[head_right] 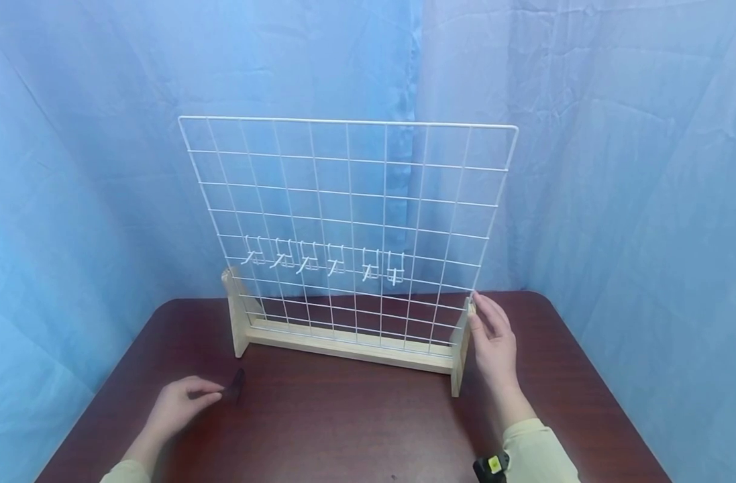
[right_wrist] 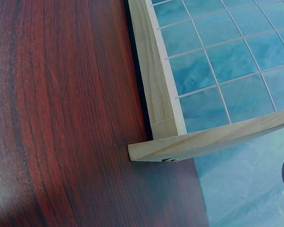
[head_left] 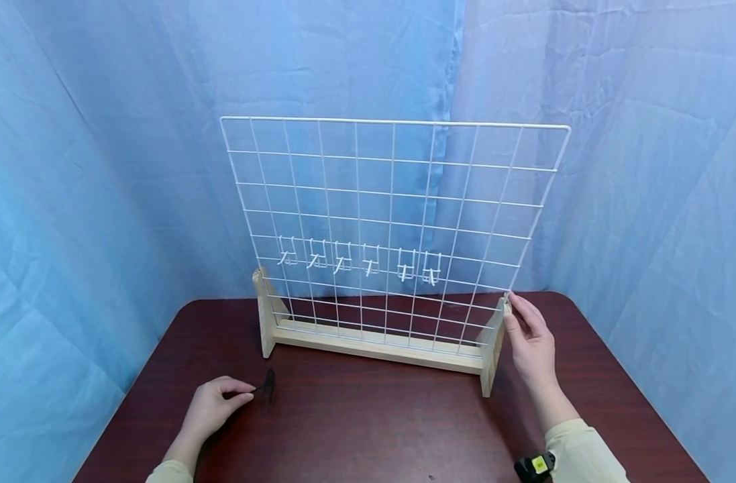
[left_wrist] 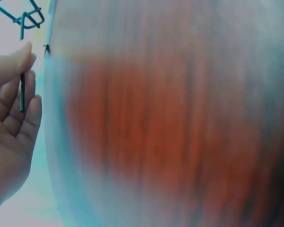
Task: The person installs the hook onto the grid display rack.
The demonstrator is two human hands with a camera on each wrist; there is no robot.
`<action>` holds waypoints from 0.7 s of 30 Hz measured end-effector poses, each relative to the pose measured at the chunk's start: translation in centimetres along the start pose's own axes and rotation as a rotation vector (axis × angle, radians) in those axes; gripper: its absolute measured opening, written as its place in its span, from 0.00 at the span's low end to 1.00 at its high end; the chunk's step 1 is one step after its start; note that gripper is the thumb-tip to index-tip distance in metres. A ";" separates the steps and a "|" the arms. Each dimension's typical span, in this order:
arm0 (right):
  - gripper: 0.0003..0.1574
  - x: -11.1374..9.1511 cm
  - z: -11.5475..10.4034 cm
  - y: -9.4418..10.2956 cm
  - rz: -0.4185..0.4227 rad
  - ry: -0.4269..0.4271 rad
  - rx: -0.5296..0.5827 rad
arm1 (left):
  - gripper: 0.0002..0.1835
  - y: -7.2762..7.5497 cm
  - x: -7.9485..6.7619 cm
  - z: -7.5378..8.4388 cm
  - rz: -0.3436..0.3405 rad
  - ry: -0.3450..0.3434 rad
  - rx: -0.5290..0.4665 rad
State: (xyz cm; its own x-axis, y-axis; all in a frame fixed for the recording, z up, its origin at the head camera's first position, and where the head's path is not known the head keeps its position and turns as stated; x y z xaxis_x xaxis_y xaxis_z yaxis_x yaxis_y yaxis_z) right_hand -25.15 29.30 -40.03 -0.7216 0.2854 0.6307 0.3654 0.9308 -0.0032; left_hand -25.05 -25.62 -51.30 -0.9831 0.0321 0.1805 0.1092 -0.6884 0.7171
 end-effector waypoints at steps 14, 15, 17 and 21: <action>0.22 0.0 0.3 0.1 0.006 -0.001 0.001 | 0.03 -0.9 0.6 2.8 0.052 0.040 0.018; 0.22 0.0 0.3 0.1 0.006 -0.001 0.001 | 0.03 -0.9 0.7 3.0 0.058 0.054 0.009; 0.22 0.0 0.3 0.1 0.006 -0.002 0.003 | 0.03 -0.9 0.8 3.4 0.066 0.078 -0.010; 0.22 0.0 0.3 0.1 0.005 -0.004 -0.003 | 0.03 -0.9 1.1 4.2 0.082 0.110 -0.034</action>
State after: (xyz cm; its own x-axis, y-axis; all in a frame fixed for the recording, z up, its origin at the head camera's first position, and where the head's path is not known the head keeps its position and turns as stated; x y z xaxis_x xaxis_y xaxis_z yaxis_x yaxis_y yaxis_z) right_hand -25.27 29.41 -40.24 -0.7221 0.2909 0.6276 0.3710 0.9286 -0.0036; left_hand -25.63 -21.92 -48.97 -0.9815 -0.1032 0.1613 0.1863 -0.7097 0.6794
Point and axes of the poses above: each hand's wrist, its own x-axis towards the middle knuckle, its own y-axis out of the back of the hand, z = x × y, the point moved 6 cm from there along x, towards the middle knuckle, and after that the axes turned 1 degree about -z, right-handed, at the moved point
